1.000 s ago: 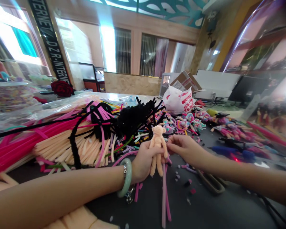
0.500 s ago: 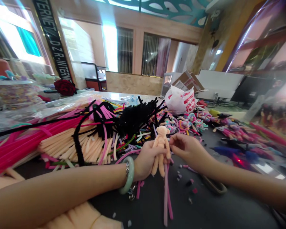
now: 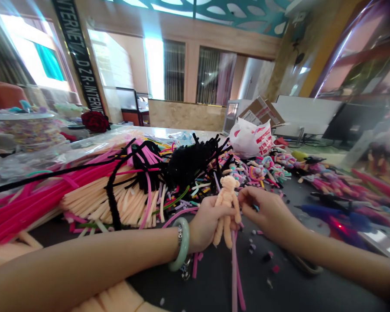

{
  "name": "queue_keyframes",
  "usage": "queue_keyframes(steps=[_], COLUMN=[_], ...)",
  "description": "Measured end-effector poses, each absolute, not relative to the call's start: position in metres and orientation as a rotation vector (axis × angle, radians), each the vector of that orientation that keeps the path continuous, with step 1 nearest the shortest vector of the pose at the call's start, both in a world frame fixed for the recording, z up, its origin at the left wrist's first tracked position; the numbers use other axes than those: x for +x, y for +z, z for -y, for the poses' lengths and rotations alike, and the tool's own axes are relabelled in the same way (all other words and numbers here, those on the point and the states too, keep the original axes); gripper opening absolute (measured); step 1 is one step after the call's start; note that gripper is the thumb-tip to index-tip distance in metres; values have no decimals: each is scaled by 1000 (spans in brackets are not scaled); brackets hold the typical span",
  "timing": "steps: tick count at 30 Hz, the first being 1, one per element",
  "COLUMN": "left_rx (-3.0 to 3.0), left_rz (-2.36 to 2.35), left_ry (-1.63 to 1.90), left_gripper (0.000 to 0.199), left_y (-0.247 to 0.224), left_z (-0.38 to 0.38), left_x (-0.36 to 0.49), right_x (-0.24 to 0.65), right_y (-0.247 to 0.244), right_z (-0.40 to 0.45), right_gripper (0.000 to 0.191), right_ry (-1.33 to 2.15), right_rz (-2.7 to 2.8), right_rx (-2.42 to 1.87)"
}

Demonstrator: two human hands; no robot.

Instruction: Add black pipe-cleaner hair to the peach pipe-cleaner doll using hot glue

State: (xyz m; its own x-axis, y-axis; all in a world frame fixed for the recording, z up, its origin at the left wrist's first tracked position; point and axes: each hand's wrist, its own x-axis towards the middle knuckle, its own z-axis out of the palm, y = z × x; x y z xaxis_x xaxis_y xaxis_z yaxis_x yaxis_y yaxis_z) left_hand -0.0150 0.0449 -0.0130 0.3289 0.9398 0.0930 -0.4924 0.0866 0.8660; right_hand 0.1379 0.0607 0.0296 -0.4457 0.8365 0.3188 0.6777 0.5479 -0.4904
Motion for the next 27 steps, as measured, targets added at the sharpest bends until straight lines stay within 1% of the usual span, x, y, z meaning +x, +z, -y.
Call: queue_keyframes(steps=[3, 6, 8, 10, 15, 18, 20, 22, 24, 25, 27], left_rx=[1008, 1052, 1078, 1089, 1080, 1104, 1119, 1119, 1112, 1111, 1112], left_rz=[-577, -552, -530, -510, -503, -489, -475, -469, -464, -461, -449], left_ry=[1108, 1037, 1017, 1015, 1002, 965, 932, 911, 897, 889, 873], left_gripper=[7, 14, 16, 14, 13, 22, 26, 27, 28, 29, 29], left_y=[-14, -18, -20, -22, -23, -22, -22, -23, -24, -25, -26], left_z=[-43, -42, -42, -43, -45, -45, -45, -45, -46, -46, -47], left_x=[-15, -14, -14, -13, -11, -11, -11, -11, -11, -11, -11], right_x=[145, 161, 173, 183, 195, 202, 208, 212, 209, 205, 191], right_y=[29, 25, 20, 13, -1, 9, 25, 46, 69, 80, 104], right_z=[-50, -34, -21, -7, 12, 6, -2, -12, -23, -28, -42], right_gripper=[6, 4, 9, 17, 22, 26, 29, 39, 49, 51, 49], right_ry=[319, 310, 404, 500, 459, 473, 490, 320, 70, -50, -243], right_rz=[2253, 2167, 2065, 1932, 1676, 1787, 2006, 2173, 2297, 2345, 2390], right_rx=[-1242, -1312, -1369, -1395, -1448, -1468, -1485, -1490, -1424, -1387, -1293])
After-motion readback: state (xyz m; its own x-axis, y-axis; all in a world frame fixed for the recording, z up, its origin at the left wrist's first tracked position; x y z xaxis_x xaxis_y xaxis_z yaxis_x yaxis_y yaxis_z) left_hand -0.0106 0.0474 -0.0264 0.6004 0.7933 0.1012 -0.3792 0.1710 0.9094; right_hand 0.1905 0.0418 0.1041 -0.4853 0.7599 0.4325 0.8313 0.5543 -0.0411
